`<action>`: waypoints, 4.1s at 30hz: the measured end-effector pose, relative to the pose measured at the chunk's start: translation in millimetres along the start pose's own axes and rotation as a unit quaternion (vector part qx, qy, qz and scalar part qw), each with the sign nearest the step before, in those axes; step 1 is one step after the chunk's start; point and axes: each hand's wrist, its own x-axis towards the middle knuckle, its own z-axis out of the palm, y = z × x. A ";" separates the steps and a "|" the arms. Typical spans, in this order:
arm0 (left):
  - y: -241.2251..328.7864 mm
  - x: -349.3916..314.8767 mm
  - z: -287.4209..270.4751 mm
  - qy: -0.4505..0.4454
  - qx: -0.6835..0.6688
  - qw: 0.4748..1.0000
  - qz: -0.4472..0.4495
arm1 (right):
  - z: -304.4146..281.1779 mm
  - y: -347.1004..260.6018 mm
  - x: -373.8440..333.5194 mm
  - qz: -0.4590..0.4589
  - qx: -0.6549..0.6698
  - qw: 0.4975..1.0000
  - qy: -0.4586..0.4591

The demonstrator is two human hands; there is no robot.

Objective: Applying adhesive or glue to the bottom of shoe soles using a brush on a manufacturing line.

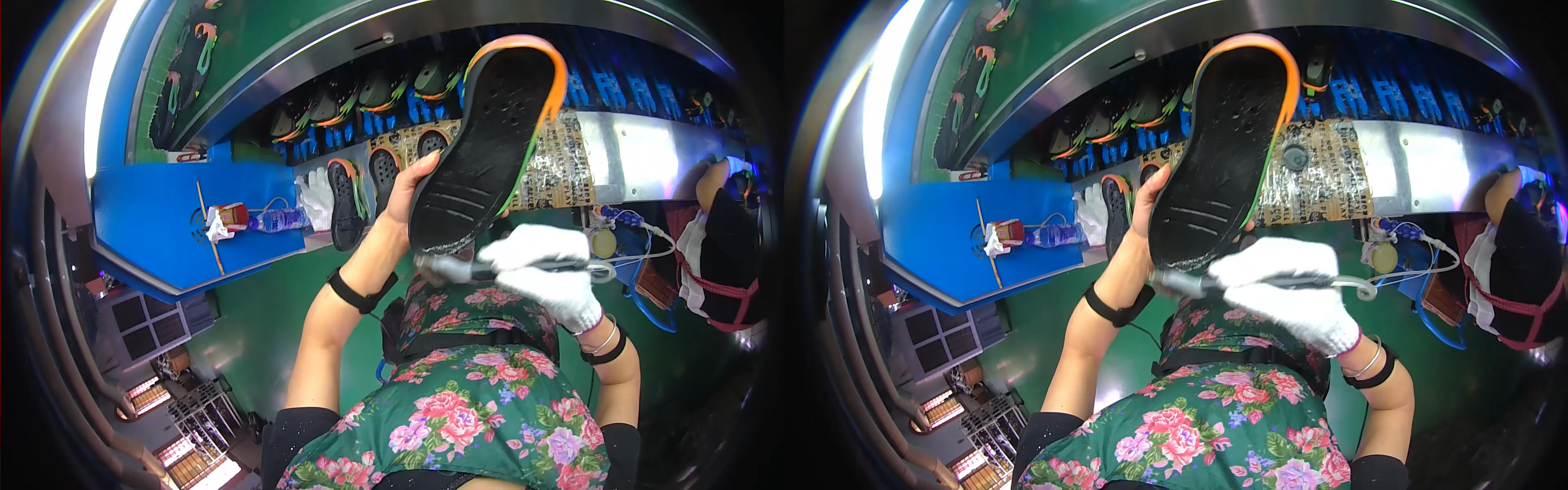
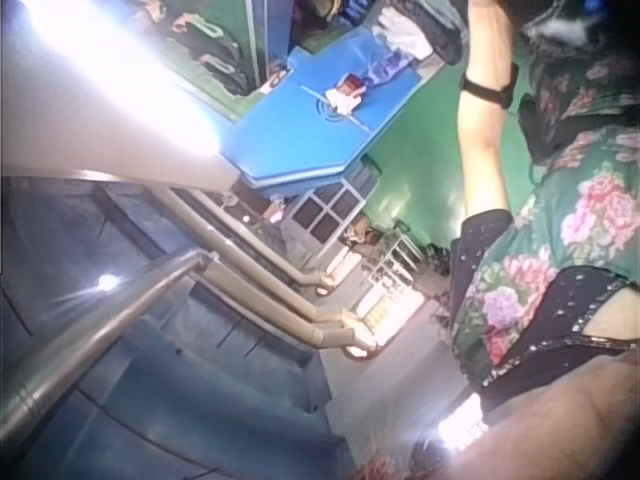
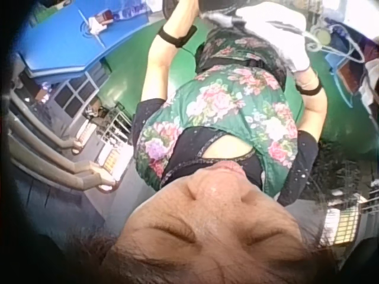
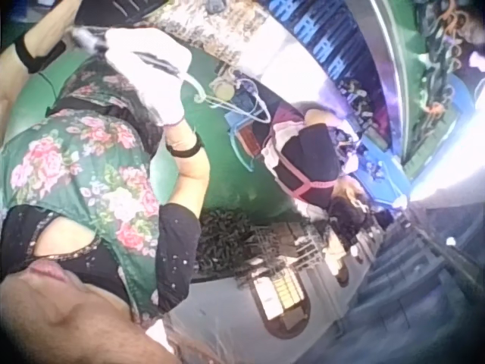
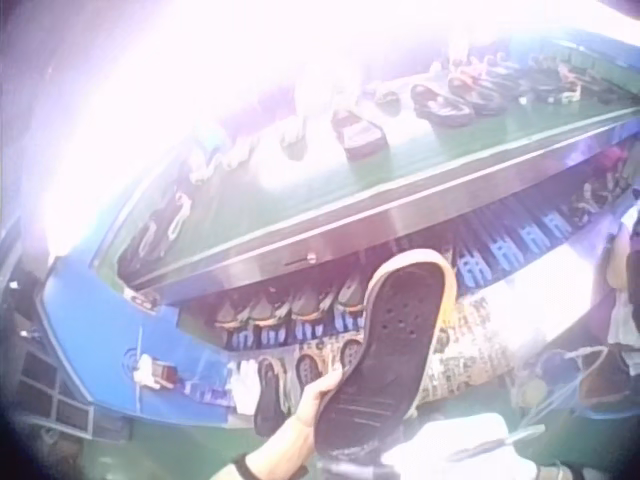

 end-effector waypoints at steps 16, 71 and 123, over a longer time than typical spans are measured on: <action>-40.8 -7.2 11.4 0.170 -0.142 0.973 0.065 | 2.3 -13.9 5.8 -0.281 -0.513 0.810 -0.044; 228.1 192.7 83.4 0.280 0.775 0.430 0.368 | -33.6 109.7 -6.9 0.054 0.363 0.884 0.289; -42.3 -14.2 38.4 -0.009 -0.112 0.974 0.197 | 34.7 -32.7 64.3 -0.261 -0.302 0.906 0.141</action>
